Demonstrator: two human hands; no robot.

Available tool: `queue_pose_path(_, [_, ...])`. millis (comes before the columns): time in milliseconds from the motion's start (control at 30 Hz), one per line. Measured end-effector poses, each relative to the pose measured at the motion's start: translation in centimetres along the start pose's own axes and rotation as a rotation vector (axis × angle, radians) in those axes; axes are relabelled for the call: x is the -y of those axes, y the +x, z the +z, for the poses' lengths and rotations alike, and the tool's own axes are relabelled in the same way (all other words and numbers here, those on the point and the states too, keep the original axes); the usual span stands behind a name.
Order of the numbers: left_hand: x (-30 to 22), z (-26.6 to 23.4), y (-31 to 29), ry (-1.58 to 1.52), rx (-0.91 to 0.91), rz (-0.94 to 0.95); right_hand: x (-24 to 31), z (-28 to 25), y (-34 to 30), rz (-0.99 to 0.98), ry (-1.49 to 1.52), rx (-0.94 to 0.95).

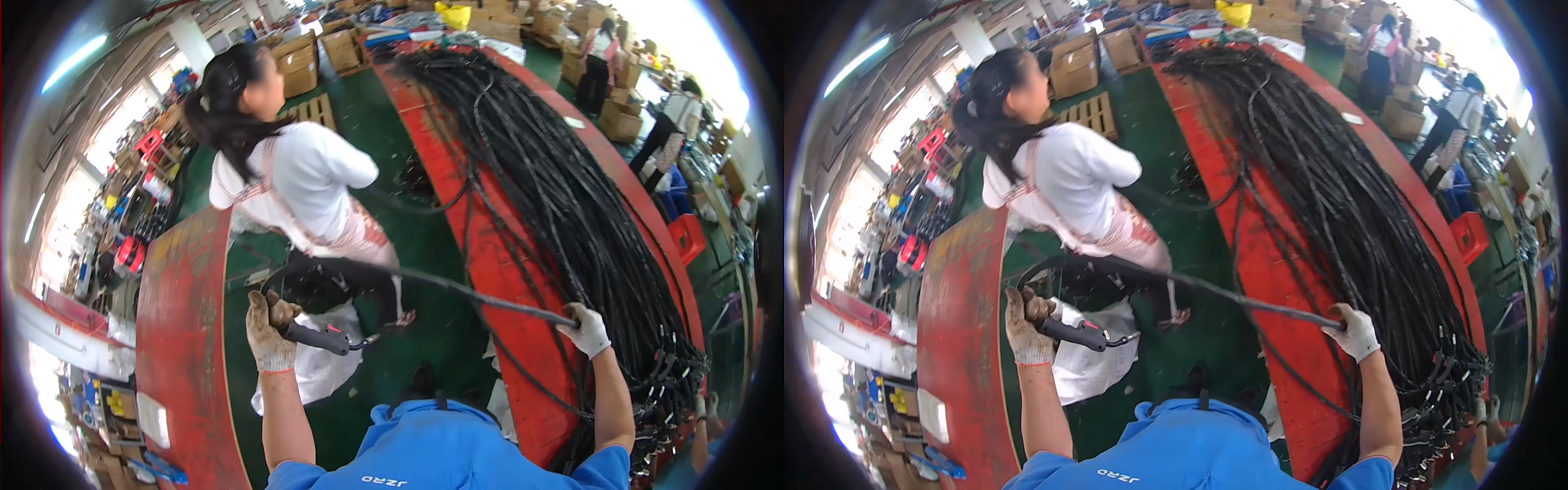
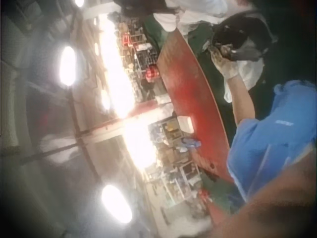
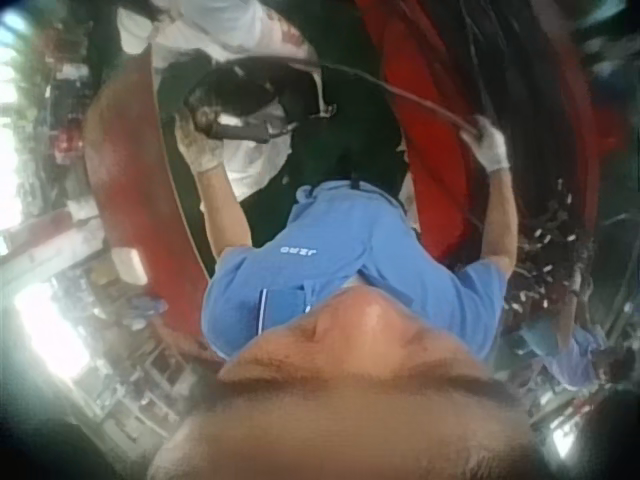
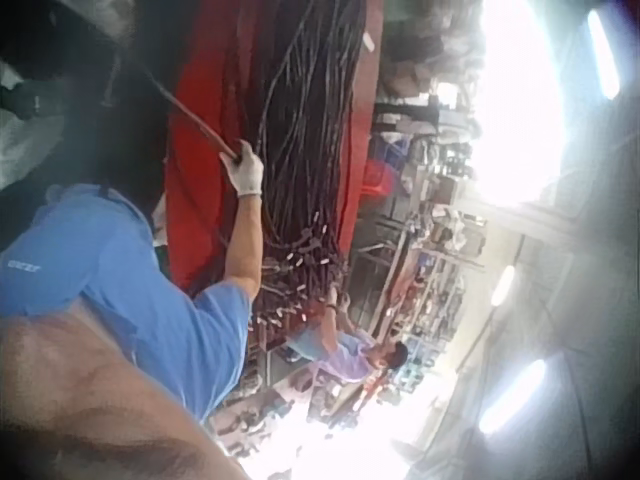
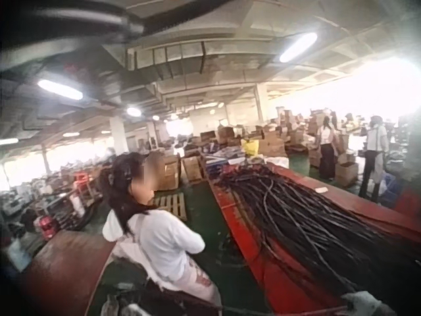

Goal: Coiling long black cables and placing them in a row on the assembly table.

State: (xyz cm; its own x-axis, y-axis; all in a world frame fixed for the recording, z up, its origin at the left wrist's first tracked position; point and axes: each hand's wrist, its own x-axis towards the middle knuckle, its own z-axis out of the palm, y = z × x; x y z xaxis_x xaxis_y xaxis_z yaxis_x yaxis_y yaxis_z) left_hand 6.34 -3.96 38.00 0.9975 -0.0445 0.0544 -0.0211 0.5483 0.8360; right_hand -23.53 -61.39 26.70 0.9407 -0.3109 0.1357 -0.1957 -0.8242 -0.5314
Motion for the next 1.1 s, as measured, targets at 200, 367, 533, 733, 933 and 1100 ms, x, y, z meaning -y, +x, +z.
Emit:
queue_pose_path(200, [2.2, -2.2, -0.4, 0.22, 0.08, -0.093, 9.0, -0.6, 7.7, -0.382, 0.066, 0.03])
queue_pose_path(367, [5.0, -3.9, -0.5, 0.167, 0.09, -0.136, 17.7, -1.7, 13.1, -0.41, -0.133, 0.412])
queue_pose_path(533, [7.5, -4.4, -0.2, 0.242, 0.234, -0.196, 17.6, 0.8, 14.3, -0.175, -0.468, 0.81])
queue_pose_path(733, [12.9, -1.2, 2.4, 0.384, 0.368, -0.46, 19.0, 3.8, 12.7, -0.231, -0.421, 0.621])
queue_pose_path(933, [18.9, 6.1, 6.6, 0.342, 0.585, -0.574, 22.2, 2.6, 17.3, -0.293, -0.402, 1.034])
queue_pose_path(1100, [21.0, 14.4, 7.1, 0.512, 0.832, -0.596, 20.1, 2.4, 22.6, -0.28, 0.254, 1.091])
